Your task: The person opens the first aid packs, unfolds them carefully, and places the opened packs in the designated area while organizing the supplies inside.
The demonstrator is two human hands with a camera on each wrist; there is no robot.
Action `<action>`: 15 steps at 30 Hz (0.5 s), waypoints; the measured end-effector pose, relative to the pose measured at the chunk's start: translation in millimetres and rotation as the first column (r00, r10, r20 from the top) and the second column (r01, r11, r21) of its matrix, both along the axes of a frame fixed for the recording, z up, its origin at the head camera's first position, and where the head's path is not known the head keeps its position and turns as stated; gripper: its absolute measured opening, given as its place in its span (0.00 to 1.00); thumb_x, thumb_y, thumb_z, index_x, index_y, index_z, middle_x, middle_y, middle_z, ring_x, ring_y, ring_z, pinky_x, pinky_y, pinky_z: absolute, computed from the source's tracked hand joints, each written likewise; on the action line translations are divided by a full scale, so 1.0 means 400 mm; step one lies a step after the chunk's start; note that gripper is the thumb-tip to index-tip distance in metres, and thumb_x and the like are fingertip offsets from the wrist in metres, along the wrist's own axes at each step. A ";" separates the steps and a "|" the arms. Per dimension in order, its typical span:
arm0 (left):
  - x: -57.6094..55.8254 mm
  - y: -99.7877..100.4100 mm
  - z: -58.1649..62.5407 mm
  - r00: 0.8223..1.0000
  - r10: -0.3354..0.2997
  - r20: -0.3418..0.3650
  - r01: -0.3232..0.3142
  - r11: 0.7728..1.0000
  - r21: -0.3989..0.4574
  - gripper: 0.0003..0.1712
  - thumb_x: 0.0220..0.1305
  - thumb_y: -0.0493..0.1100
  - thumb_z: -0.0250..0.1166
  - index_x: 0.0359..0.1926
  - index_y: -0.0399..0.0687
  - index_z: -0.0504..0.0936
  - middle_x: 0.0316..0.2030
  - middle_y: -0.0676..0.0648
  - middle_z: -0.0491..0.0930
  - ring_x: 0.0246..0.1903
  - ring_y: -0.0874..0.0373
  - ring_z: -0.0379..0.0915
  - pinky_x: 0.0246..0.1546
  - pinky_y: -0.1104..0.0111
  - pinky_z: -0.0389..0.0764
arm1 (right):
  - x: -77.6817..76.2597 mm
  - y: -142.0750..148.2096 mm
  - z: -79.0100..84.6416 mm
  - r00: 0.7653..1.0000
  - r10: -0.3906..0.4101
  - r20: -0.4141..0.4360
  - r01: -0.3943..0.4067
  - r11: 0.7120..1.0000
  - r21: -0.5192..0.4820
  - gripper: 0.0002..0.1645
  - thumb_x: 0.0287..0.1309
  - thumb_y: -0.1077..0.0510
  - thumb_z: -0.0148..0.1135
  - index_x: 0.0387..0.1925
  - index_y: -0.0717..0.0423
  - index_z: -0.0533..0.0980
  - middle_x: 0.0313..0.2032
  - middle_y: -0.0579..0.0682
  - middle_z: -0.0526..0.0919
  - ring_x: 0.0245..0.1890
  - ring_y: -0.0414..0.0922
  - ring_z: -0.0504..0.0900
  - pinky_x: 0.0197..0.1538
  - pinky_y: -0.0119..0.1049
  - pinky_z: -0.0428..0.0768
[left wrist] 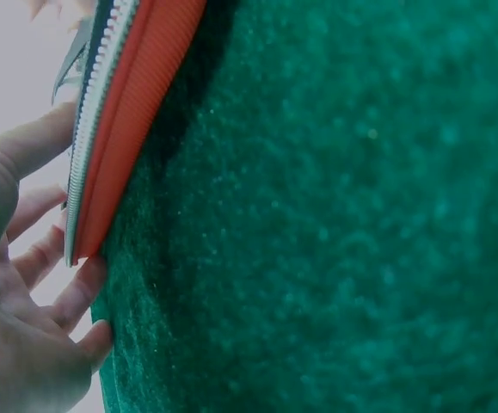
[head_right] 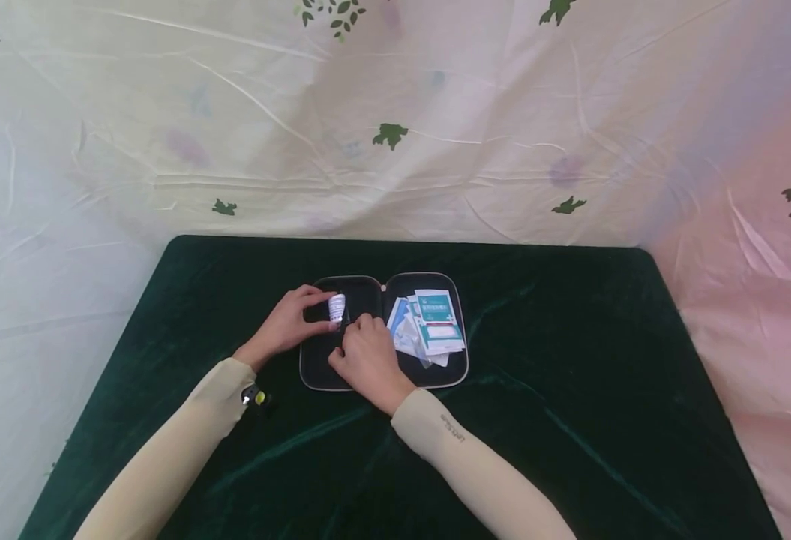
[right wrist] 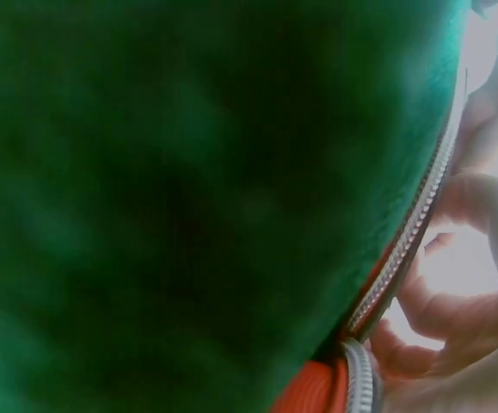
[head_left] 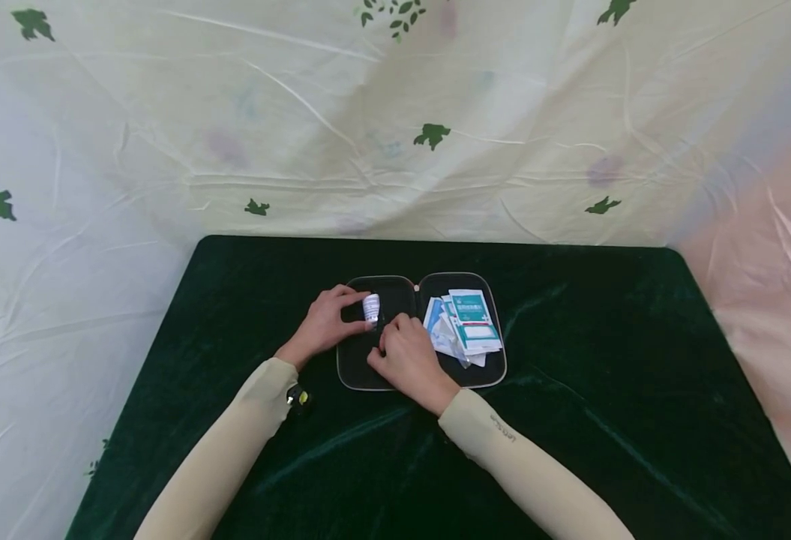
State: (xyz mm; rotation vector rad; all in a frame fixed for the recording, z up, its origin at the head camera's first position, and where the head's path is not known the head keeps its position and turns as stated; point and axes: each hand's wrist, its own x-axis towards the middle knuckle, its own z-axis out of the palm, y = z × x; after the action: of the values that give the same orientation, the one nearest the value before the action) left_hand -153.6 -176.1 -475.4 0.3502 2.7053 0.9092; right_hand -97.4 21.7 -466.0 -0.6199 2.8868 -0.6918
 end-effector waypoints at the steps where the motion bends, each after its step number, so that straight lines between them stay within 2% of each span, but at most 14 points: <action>1: 0.000 0.000 -0.001 1.000 0.001 0.001 -0.001 1.000 -0.003 0.36 0.66 0.56 0.72 0.72 0.54 0.76 0.64 0.40 0.72 0.62 0.41 0.64 0.65 0.44 0.67 | -0.003 -0.003 0.000 1.000 0.001 -0.012 -0.001 1.000 0.021 0.16 0.66 0.46 0.69 0.27 0.52 0.81 0.44 0.55 0.79 0.40 0.48 0.74 0.44 0.39 0.75; 7: 0.001 -0.002 0.000 1.000 -0.011 -0.014 0.011 1.000 -0.009 0.37 0.66 0.56 0.73 0.72 0.53 0.75 0.64 0.40 0.72 0.62 0.41 0.64 0.66 0.44 0.67 | -0.016 -0.017 0.001 0.998 0.003 -0.069 0.005 0.994 0.113 0.23 0.67 0.40 0.67 0.28 0.55 0.82 0.41 0.57 0.81 0.39 0.49 0.76 0.43 0.41 0.76; 11: 0.002 -0.002 0.003 1.000 -0.012 -0.019 0.012 1.000 0.001 0.37 0.66 0.55 0.73 0.72 0.52 0.75 0.65 0.39 0.72 0.63 0.40 0.65 0.66 0.43 0.66 | -0.020 -0.019 0.005 0.998 -0.008 -0.054 0.014 0.992 0.124 0.20 0.67 0.44 0.67 0.29 0.56 0.83 0.41 0.57 0.82 0.38 0.49 0.77 0.43 0.41 0.77; 15: 0.004 -0.002 0.003 1.000 -0.009 -0.017 0.009 1.000 0.006 0.37 0.66 0.54 0.73 0.72 0.52 0.75 0.65 0.39 0.72 0.63 0.40 0.64 0.66 0.44 0.66 | -0.016 -0.017 0.010 0.999 -0.021 -0.028 0.023 0.997 0.080 0.13 0.68 0.49 0.65 0.35 0.55 0.83 0.41 0.55 0.81 0.38 0.48 0.76 0.43 0.40 0.77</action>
State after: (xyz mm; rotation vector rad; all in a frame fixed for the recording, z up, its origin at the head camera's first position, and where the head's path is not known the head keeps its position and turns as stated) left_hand -152.1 -176.9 -474.1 0.3730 2.7149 0.9159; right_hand -103.9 14.9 -462.1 -0.5926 2.9338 -0.5711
